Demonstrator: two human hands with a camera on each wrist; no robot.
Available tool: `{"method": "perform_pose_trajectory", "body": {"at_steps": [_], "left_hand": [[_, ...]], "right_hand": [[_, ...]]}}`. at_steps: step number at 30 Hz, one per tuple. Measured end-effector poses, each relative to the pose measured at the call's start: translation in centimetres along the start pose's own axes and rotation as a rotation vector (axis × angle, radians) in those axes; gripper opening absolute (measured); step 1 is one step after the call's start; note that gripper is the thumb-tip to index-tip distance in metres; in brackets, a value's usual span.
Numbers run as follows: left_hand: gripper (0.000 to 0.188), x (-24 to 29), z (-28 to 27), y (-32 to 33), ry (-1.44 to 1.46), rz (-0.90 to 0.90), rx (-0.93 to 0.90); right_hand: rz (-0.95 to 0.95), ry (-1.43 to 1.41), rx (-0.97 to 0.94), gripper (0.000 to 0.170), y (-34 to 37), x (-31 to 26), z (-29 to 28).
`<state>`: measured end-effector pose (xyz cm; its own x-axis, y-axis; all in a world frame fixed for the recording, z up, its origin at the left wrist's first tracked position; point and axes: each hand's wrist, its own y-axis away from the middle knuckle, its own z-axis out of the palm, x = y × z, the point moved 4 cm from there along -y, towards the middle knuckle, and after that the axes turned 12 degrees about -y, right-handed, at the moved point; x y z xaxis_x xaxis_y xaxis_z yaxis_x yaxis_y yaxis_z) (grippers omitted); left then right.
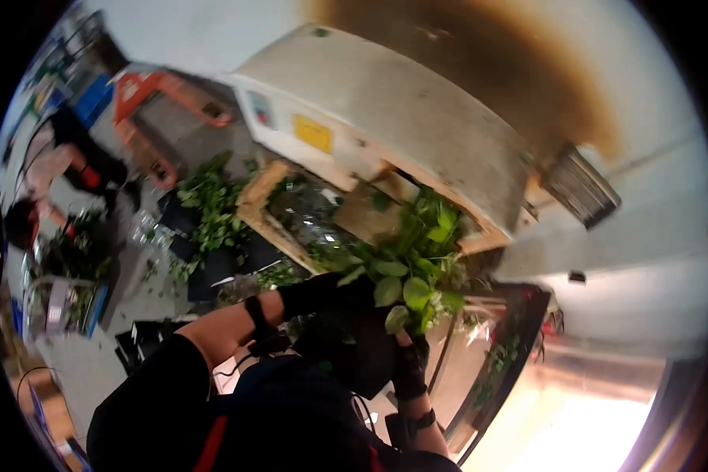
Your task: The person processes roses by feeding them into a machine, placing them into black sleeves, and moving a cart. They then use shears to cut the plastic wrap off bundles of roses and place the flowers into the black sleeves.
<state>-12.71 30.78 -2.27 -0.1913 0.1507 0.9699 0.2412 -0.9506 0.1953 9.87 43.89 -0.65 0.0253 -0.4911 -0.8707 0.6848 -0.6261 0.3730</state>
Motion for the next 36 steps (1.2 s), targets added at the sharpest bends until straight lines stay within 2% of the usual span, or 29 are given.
{"method": "perform_pose_trajectory", "body": {"at_steps": [2, 3, 4, 6, 8, 11, 13, 15, 17, 20, 21, 23, 26, 27, 30, 31, 32, 34, 36], "left_hand": [[0.047, 1.7, -0.6, -0.2, -0.222, 0.145, -0.018], [0.044, 2.2, -1.0, -1.0, -0.576, 0.19, -0.036], [0.039, 3.7, -1.5, 0.0, -0.505, 0.214, 0.027], [0.034, 6.9, -2.5, 1.8, -0.367, 0.274, 0.149], [0.039, 2.9, -2.6, 2.9, -0.366, 0.491, 0.134], [0.042, 0.5, -2.9, 12.4, -0.316, -0.075, 0.109], [0.039, -4.4, -3.7, 17.1, -0.527, 0.076, 0.217], [0.04, -4.3, -4.1, 26.4, -0.497, 0.056, 0.324], [0.041, -3.4, -4.5, 34.8, -0.387, -0.062, 0.437], [0.048, -6.7, -5.3, 43.0, -0.141, 0.001, 0.66], [0.05, -6.6, -5.2, 46.3, -0.113, -0.098, 0.706], [0.054, -5.1, -4.5, 52.7, -0.049, -0.289, 0.79], [0.058, -4.6, -3.7, 59.1, -0.045, -0.345, 0.961], [0.057, -6.2, -4.0, 60.4, -0.208, -0.177, 1.04], [0.054, -7.5, -2.7, 65.4, 0.481, 0.055, 1.196], [0.048, -9.7, -2.8, 66.8, 0.409, 0.135, 1.269], [0.046, -11.6, -3.8, 68.2, 0.056, -0.092, 1.478], [0.052, -11.2, -3.6, 70.2, -0.125, -0.261, 1.534], [0.06, -9.6, -4.5, 71.8, -0.319, -0.478, 1.474]], "right_hand": [[-0.14, 0.105, -0.098, 0.038, -1.2, 1.6, -1.5], [-0.213, 0.153, -0.142, 0.037, -1.6, 2.4, -2.4], [-0.047, -0.096, -0.118, 0.037, -2.7, 3.5, -4.0], [0.125, -0.121, -0.147, 0.038, -3.1, 3.9, 0.4], [0.267, -0.057, -0.198, 0.04, -1.6, 6.0, 5.3], [0.438, 0.024, -0.295, 0.042, 2.4, 10.2, 10.5], [0.525, 0.072, -0.362, 0.044, 5.4, 12.6, 13.1], [0.611, 0.111, -0.434, 0.046, 8.7, 14.5, 15.2], [0.679, 0.14, -0.526, 0.048, 11.7, 16.1, 18.0], [0.775, 0.109, -0.692, 0.051, 16.2, 18.2, 26.2], [0.821, 0.056, -0.699, 0.051, 18.2, 18.7, 30.3], [0.888, 0.102, -0.769, 0.055, 20.2, 20.4, 34.7], [0.947, 0.157, -0.884, 0.056, 22.6, 22.4, 39.9], [0.951, 0.168, -0.919, 0.056, 23.3, 22.9, 41.4], [0.956, 0.212, -0.992, 0.056, 25.0, 24.4, 45.2], [0.951, 0.228, -1.015, 0.056, 25.3, 24.8, 46.2], [0.947, 0.245, -1.029, 0.056, 25.2, 25.2, 46.9], [0.927, 0.297, -1.028, 0.056, 24.3, 25.6, 47.2], [0.902, 0.36, -0.988, 0.056, 22.2, 25.6, 46.1]]}}
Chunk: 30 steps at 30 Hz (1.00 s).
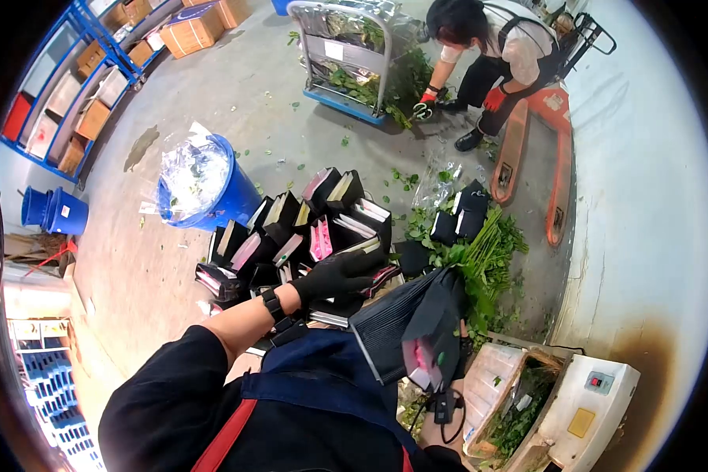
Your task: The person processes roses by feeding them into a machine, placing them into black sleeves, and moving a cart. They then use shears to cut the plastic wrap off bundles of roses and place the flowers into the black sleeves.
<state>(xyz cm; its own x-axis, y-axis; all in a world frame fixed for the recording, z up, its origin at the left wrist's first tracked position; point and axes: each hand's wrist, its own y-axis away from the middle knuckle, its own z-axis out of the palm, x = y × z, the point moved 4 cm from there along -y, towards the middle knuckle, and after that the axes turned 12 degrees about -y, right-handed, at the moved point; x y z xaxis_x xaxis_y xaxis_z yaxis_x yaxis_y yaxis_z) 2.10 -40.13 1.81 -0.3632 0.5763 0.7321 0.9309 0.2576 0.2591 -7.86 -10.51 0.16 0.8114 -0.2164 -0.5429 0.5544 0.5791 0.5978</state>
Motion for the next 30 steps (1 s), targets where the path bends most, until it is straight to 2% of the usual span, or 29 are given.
{"method": "perform_pose_trajectory", "body": {"at_steps": [1, 4, 9, 10, 11, 12, 13, 14, 15, 16, 18, 20, 22, 25, 28, 30], "left_hand": [[0.064, 0.0, -0.4, -0.8, -0.133, -0.005, -0.016], [0.072, -2.5, 2.5, -5.3, -0.512, 0.037, 0.294], [0.08, -5.1, 5.9, -18.4, -0.751, 0.15, 0.174], [0.061, -6.7, 6.3, -21.1, -0.858, 0.213, 0.31], [0.058, -9.6, 6.6, -24.4, -0.958, 0.198, 0.306], [0.06, -11.7, 5.7, -27.2, -1.04, 0.101, 0.254], [0.08, -17.2, 5.9, -30.3, -1.093, 0.053, 0.277], [0.083, -17.8, 2.9, -32.1, -1.149, -0.113, 0.178], [0.089, -20.4, 1.0, -33.6, -1.159, -0.245, 0.194], [0.097, -22.1, -1.1, -34.8, -1.164, -0.439, 0.136], [0.107, -26.9, -3.8, -35.8, -1.051, -0.759, 0.022], [0.114, -29.3, -5.1, -35.7, -0.877, -0.971, -0.022], [0.11, -35.1, -4.4, -34.9, -0.646, -0.986, -0.037], [0.08, -30.9, -4.2, -34.9, -0.949, -0.866, -0.313], [0.047, -34.8, -2.1, -33.3, -0.989, -0.647, -0.285], [0.035, -31.3, -1.5, -31.6, -0.905, -0.649, -0.131]], "right_hand": [[0.008, 0.009, 0.046, 0.056, 0.2, -0.3, -1.6], [0.04, 0.027, 0.193, 0.056, 0.1, -1.6, -7.4], [0.141, 0.041, 0.416, 0.055, -3.4, -4.4, -15.0], [0.158, 0.047, 0.436, 0.055, -4.9, -4.9, -16.4], [0.18, 0.057, 0.464, 0.055, -6.1, -5.5, -17.4], [0.2, 0.067, 0.478, 0.055, -7.7, -6.2, -18.4], [0.217, 0.077, 0.483, 0.055, -9.5, -7.0, -19.0], [0.237, 0.091, 0.486, 0.055, -11.1, -7.6, -19.7], [0.254, 0.101, 0.486, 0.055, -13.1, -8.2, -20.2], [0.268, 0.116, 0.479, 0.055, -15.1, -8.8, -20.6], [0.304, 0.144, 0.459, 0.055, -19.1, -9.8, -21.2], [0.329, 0.173, 0.434, 0.054, -23.1, -10.6, -21.3], [0.351, 0.19, 0.396, 0.054, -27.5, -11.2, -20.7], [0.374, 0.235, 0.325, 0.054, -33.3, -11.7, -18.8], [0.394, 0.249, 0.25, 0.054, -37.5, -11.5, -16.3], [0.414, 0.259, 0.209, 0.054, -38.8, -11.2, -14.7]]}}
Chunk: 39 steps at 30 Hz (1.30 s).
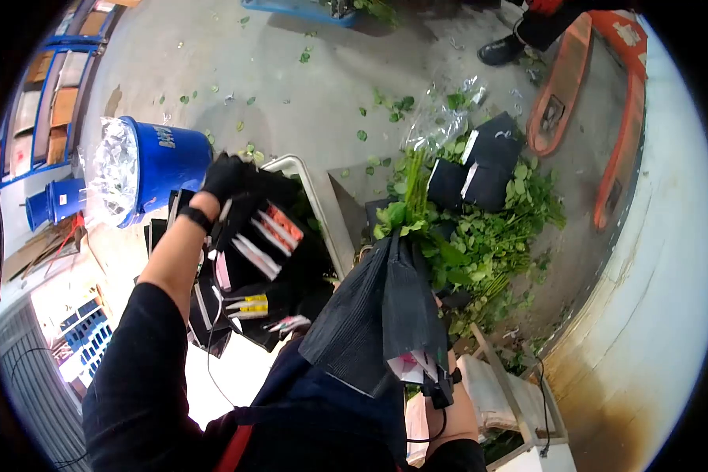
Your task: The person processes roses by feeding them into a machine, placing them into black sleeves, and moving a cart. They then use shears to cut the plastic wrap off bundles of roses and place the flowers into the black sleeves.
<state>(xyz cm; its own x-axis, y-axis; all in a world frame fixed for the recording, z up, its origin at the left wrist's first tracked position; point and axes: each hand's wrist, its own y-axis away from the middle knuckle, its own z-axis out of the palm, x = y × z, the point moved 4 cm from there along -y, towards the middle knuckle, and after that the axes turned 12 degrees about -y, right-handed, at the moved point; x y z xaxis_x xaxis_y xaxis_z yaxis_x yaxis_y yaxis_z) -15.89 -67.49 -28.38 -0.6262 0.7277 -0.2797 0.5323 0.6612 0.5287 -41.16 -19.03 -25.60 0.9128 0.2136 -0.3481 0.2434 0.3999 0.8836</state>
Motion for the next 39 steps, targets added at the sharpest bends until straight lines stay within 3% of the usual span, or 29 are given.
{"method": "perform_pose_trajectory", "body": {"at_steps": [2, 4, 6, 13, 16, 22, 25, 28, 32, 36, 39], "left_hand": [[0.034, 2.2, -2.9, 4.5, -0.043, 0.031, -0.019], [0.032, 3.5, -2.4, 8.3, -0.014, 0.12, 0.176], [0.031, 4.0, -3.2, 10.6, -0.048, 0.112, 0.199], [0.042, 3.8, -3.4, 9.9, 0.018, 0.152, 0.123], [0.051, 3.8, -5.3, 10.1, -0.112, 0.16, 0.107], [0.052, 2.9, -1.5, 8.5, 0.039, 0.033, -0.188], [0.049, 3.1, -0.8, 9.0, 0.045, 0.039, 0.067], [0.046, 3.3, 0.1, 8.9, 0.068, 0.052, -0.216], [0.044, 4.4, -3.9, 12.0, 0.13, 0.182, -0.065], [0.042, 4.6, -3.3, 13.5, 0.03, 0.161, 0.151], [0.049, 4.1, -2.3, 12.4, 0.073, 0.181, 0.073]], "right_hand": [[0.016, 0.006, -0.034, 0.054, -0.5, -0.2, 1.7], [0.038, 0.018, -0.067, 0.054, -1.0, 0.1, 3.4], [0.063, 0.029, -0.099, 0.053, -1.3, 0.7, 5.1], [0.083, 0.045, -0.174, 0.053, -1.6, 1.4, 8.7], [0.082, 0.049, -0.175, 0.053, -1.6, 1.3, 8.9], [0.074, 0.056, -0.138, 0.052, -0.7, 1.3, 6.8], [0.08, 0.051, -0.079, 0.052, 1.9, 1.8, 3.4], [0.116, 0.044, 0.004, 0.052, 5.3, 2.8, -0.6], [0.148, 0.057, 0.058, 0.052, 7.1, 3.4, -2.5], [0.153, 0.098, 0.027, 0.052, 6.2, 3.4, -0.5], [0.148, 0.127, -0.024, 0.051, 4.9, 3.2, 2.7]]}}
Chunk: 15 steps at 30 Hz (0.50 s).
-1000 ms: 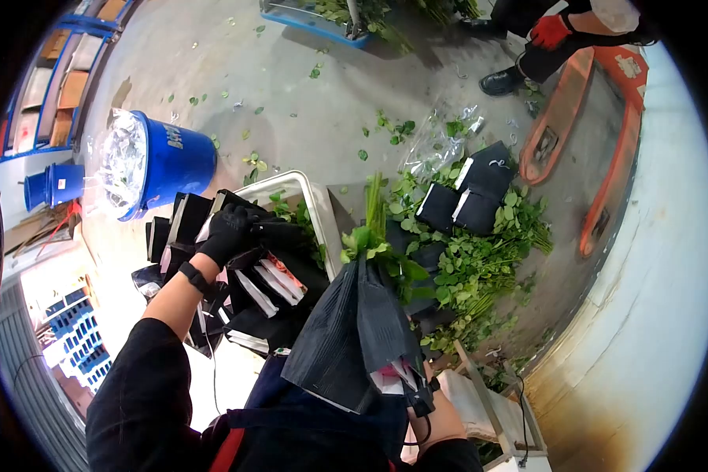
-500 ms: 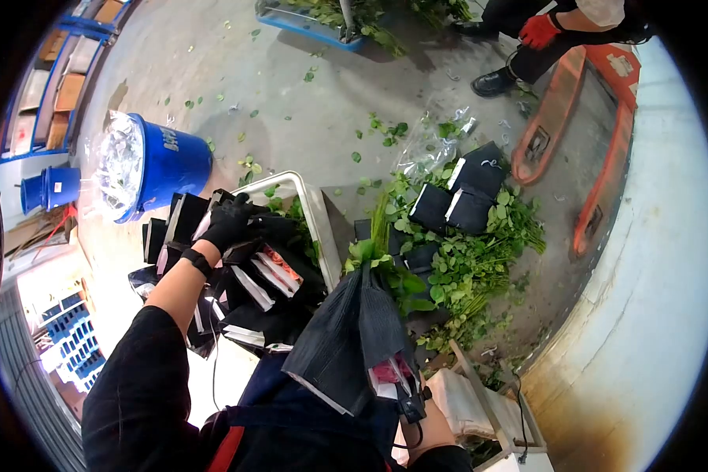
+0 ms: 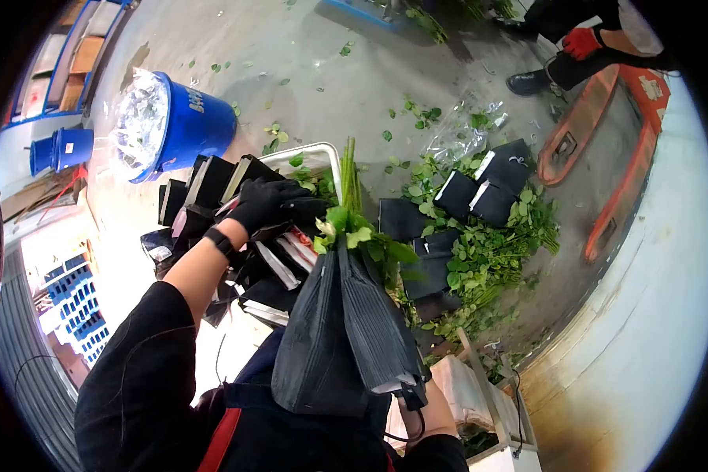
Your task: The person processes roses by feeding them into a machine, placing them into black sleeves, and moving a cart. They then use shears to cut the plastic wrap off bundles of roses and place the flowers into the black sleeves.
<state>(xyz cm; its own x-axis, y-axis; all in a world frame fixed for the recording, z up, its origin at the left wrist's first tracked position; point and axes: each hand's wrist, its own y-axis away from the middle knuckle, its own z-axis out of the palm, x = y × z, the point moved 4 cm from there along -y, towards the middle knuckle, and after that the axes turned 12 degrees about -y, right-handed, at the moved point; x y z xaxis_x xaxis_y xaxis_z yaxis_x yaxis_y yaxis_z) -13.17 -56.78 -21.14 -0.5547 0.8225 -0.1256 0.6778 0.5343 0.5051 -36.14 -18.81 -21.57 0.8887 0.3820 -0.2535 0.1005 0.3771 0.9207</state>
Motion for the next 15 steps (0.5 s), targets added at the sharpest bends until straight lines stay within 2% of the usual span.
{"method": "perform_pose_trajectory", "body": {"at_steps": [3, 4, 6, 7, 8, 9, 11, 14, 15], "left_hand": [[0.047, -0.3, 0.6, -0.9, -0.064, -0.034, -0.148], [0.044, 0.0, 0.7, -0.5, -0.062, -0.056, -0.062], [0.021, 0.4, 0.5, 0.7, 0.058, -0.117, 0.171], [0.016, 0.2, 0.1, 1.4, 0.115, -0.153, 0.284], [0.016, 0.0, 0.4, 1.5, 0.203, -0.172, 0.237], [0.016, -0.2, 0.6, 2.1, 0.244, -0.177, 0.322], [0.028, -0.3, 0.1, 2.2, 0.153, -0.193, 0.206], [0.028, -0.3, 1.9, 1.9, 0.289, -0.109, 0.106], [0.028, 0.0, 1.8, 2.3, 0.259, -0.13, 0.126]], "right_hand": [[-0.007, 0.05, -0.047, 0.051, -1.0, -0.6, 3.4], [-0.008, 0.065, -0.052, 0.051, -1.1, -0.7, 4.3], [-0.006, 0.099, -0.055, 0.051, -0.2, -0.7, 5.4], [-0.001, 0.119, -0.052, 0.051, 0.3, -0.6, 5.8], [0.005, 0.135, -0.045, 0.051, 1.0, -0.4, 6.0], [0.013, 0.151, -0.034, 0.051, 1.9, -0.3, 6.0], [0.026, 0.185, -0.008, 0.051, 3.7, 0.1, 5.6], [0.055, 0.232, 0.027, 0.051, 6.2, 0.6, 5.3], [0.061, 0.244, 0.034, 0.051, 6.7, 0.8, 5.4]]}}
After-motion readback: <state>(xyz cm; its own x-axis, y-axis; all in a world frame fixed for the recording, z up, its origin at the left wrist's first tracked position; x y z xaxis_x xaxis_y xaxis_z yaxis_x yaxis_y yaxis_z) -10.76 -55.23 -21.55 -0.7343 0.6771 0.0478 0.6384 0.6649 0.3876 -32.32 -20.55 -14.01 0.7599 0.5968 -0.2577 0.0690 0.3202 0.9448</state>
